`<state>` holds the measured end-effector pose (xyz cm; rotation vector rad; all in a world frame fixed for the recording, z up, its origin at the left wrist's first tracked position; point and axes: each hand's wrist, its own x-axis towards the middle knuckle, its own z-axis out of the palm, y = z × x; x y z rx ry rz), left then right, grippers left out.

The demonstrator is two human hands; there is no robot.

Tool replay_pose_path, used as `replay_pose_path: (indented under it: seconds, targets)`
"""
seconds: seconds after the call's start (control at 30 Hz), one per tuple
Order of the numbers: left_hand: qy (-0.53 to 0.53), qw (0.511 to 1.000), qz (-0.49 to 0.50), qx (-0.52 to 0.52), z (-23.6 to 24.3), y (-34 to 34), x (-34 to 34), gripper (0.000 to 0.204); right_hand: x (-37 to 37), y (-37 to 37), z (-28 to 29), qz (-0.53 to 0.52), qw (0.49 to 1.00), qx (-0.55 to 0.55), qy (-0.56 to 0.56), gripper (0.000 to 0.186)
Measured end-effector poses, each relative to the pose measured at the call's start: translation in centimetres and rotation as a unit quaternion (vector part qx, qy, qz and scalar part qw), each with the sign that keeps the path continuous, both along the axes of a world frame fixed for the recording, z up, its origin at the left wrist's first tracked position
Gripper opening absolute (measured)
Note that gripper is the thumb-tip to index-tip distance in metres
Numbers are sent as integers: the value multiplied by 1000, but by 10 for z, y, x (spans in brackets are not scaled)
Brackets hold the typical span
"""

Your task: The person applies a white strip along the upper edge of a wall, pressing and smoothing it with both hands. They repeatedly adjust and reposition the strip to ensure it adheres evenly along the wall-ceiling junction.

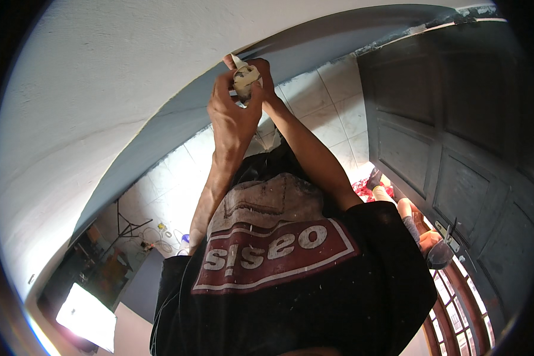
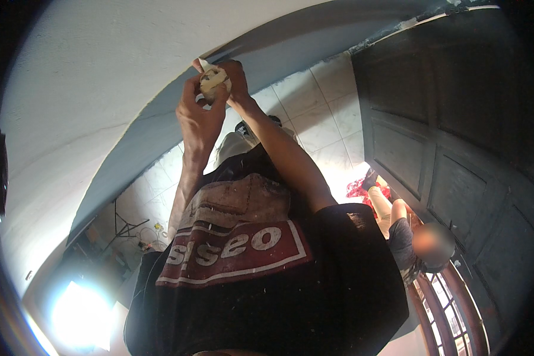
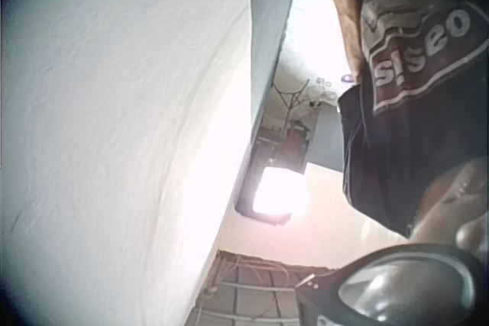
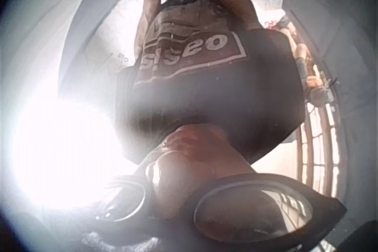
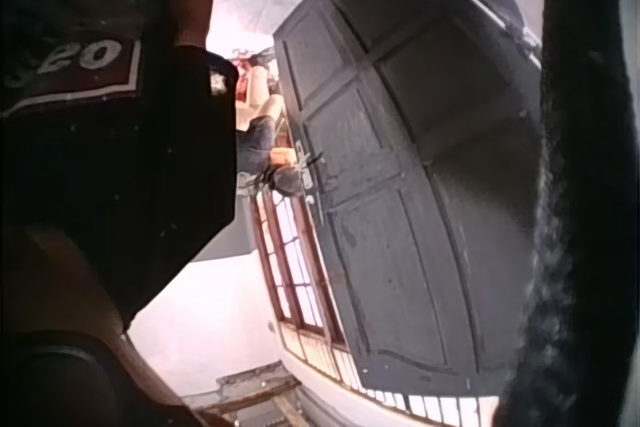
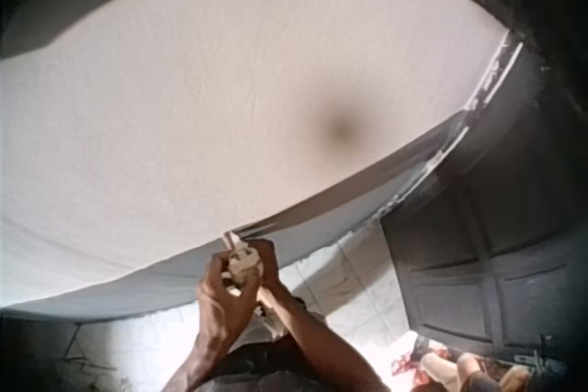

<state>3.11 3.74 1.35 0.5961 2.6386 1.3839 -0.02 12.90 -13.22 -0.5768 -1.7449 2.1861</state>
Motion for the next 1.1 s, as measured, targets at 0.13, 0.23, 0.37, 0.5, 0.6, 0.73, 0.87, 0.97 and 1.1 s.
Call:
replay_pose_path:
  seconds: [0.13, 0.23, 0.37, 0.5, 0.6, 0.73, 0.87, 0.97, 1.1]
  targets:
    - [-13, 1000, -9, 25, -11, -6, -4, 35, 7, 8, -16, 41, 994, -23, 102, 22]
    - [-22, 1000, -14, 19, -12, -17, -6, 37, 18, 19, -9, 137, 980, 134, 54, 38]
    - [-20, 998, -10, 52, -18, -18, -6, 35, 35, 27, 18, 106, 945, -309, 20, 58]
    - [-41, 997, 4, 67, -21, -25, -8, 36, 39, 26, 50, 165, 927, -333, 42, 45]
    - [-53, 997, 1, 58, -21, -28, -12, 36, 37, 25, 42, 145, 929, -335, 61, 37]
    - [-58, 997, 16, 47, -19, -27, -13, 35, 41, 22, 43, 134, 925, -348, 65, 31]
    - [-69, 996, 39, 48, -19, -24, -18, 37, 44, 22, 37, 158, 909, -366, 118, 34]
    - [-104, 991, 34, 74, -25, -25, -24, 39, 43, 20, 32, 159, 918, -334, 141, 38]
    - [-161, 983, 25, 87, -34, -27, -31, 40, 48, 22, 25, 153, 930, -303, 142, 37]
